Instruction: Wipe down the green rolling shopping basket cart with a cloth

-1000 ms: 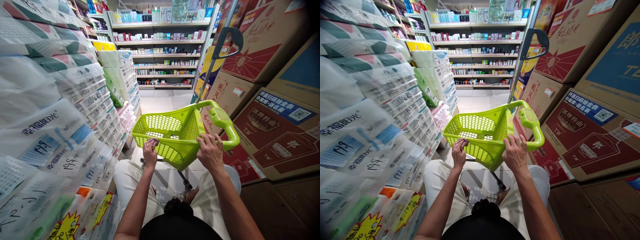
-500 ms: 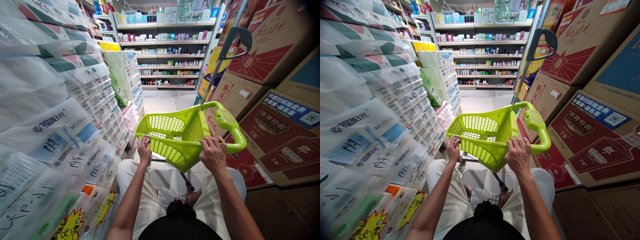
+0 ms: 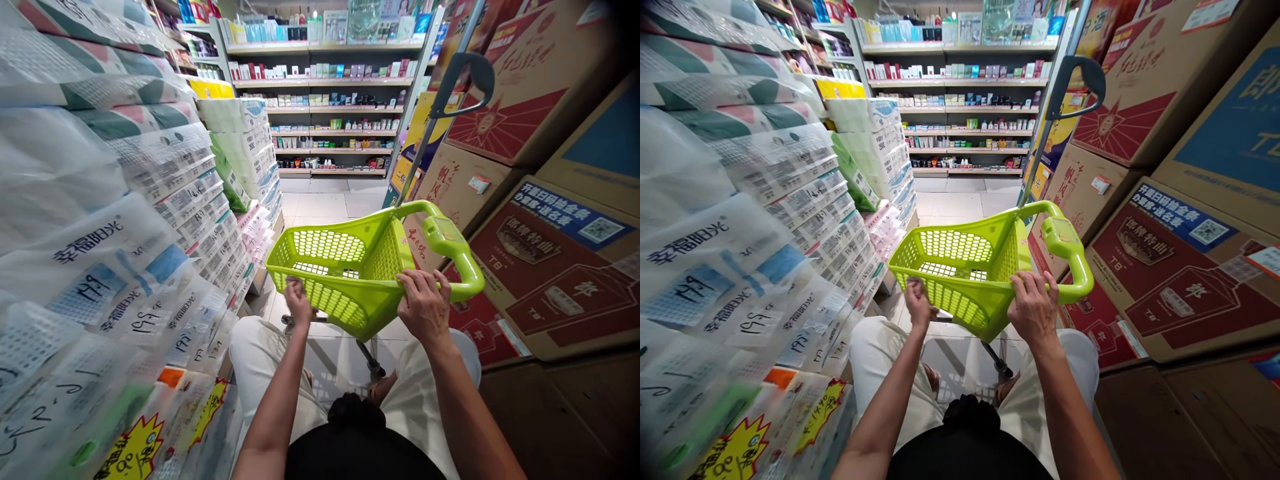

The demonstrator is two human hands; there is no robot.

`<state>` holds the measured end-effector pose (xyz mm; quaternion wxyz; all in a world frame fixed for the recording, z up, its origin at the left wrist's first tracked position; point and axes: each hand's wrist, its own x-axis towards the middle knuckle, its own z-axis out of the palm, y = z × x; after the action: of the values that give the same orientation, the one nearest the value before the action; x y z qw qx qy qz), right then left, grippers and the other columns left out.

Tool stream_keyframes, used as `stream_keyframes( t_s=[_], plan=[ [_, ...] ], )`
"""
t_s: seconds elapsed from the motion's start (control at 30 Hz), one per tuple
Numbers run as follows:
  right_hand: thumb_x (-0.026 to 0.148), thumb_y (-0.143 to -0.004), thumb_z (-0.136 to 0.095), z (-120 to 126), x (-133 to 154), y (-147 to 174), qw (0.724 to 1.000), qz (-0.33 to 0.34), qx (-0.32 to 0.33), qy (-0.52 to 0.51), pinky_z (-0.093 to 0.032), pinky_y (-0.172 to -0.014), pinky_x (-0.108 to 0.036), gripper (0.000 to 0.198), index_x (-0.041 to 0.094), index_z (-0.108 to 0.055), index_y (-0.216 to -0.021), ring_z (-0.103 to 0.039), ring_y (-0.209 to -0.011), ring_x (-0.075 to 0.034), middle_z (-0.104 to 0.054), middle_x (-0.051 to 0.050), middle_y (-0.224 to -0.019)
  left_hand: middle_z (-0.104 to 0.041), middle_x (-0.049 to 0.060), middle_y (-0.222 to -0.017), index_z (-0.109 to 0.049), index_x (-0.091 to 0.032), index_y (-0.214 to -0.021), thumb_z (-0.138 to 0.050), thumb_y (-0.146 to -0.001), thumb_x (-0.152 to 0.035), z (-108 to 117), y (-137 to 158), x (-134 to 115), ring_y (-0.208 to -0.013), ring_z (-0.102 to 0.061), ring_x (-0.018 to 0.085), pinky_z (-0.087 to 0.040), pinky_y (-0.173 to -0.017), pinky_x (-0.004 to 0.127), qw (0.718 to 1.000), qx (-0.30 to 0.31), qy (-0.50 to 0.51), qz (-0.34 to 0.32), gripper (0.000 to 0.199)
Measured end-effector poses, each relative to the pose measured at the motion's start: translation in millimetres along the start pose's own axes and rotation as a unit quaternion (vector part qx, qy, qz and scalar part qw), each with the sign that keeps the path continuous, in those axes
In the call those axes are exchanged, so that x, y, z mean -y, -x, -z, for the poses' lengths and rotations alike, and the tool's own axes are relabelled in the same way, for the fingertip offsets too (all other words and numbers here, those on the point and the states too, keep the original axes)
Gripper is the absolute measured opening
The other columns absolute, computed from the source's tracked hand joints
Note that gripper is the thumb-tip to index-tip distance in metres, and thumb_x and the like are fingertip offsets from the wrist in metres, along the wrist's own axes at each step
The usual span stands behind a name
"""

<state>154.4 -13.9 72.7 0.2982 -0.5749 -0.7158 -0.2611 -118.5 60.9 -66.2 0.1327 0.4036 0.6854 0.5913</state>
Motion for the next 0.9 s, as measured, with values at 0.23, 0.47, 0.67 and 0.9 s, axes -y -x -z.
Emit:
stream_keyframes(
  t_s=[0.23, 0.47, 0.67, 0.9],
  plan=[
    [0.01, -0.081, -0.052, 8.3, -6.4, 4.3, 1.0, -0.014, -0.009, 0.004, -0.023, -0.121, -0.045, 0.038, 0.021, -0.066, -0.114, -0.061, -0.114, -0.025, -0.074, -0.008, -0.116, -0.058, 0.008, -0.106, -0.061, -0.021, -0.103, -0.052, -0.083, -0.007, -13.1, 30.7, -12.8, -0.105, -0.059, 0.025, -0.047, -0.104, 0.044, 0.998, 0.042, 0.034, -0.043, 0.026],
    [0.01, -0.08, -0.053, 13.0, -10.1, 5.6, 0.999, -0.024, -0.022, -0.008, -0.023, -0.12, -0.044, 0.038, 0.022, -0.066, -0.114, -0.061, -0.114, -0.025, -0.074, -0.007, -0.116, -0.059, 0.007, -0.104, -0.063, -0.022, -0.102, -0.052, -0.079, -0.004, -25.2, 63.9, -27.8, -0.103, -0.061, 0.023, -0.05, -0.101, 0.041, 0.978, 0.162, 0.059, -0.122, 0.031],
    [0.009, -0.08, -0.054, 17.4, -12.6, 9.1, 0.999, -0.035, -0.016, -0.019, -0.022, -0.121, -0.044, 0.038, 0.022, -0.066, -0.114, -0.061, -0.116, -0.025, -0.074, -0.007, -0.118, -0.06, 0.008, -0.105, -0.063, -0.021, -0.101, -0.055, -0.079, -0.008, -25.8, 71.1, -25.6, -0.102, -0.061, 0.024, -0.052, -0.1, 0.043, 0.986, 0.138, 0.054, -0.082, 0.026],
    [0.009, -0.078, -0.054, 26.3, -14.8, 10.4, 0.998, -0.045, -0.03, -0.032, -0.021, -0.123, -0.045, 0.042, 0.022, -0.066, -0.115, -0.06, -0.12, -0.025, -0.073, -0.007, -0.12, -0.06, 0.008, -0.106, -0.064, -0.022, -0.104, -0.051, -0.078, -0.006, -34.9, 94.0, -38.4, -0.104, -0.061, 0.026, -0.05, -0.101, 0.044, 0.981, 0.16, 0.023, -0.112, 0.033]
  ],
)
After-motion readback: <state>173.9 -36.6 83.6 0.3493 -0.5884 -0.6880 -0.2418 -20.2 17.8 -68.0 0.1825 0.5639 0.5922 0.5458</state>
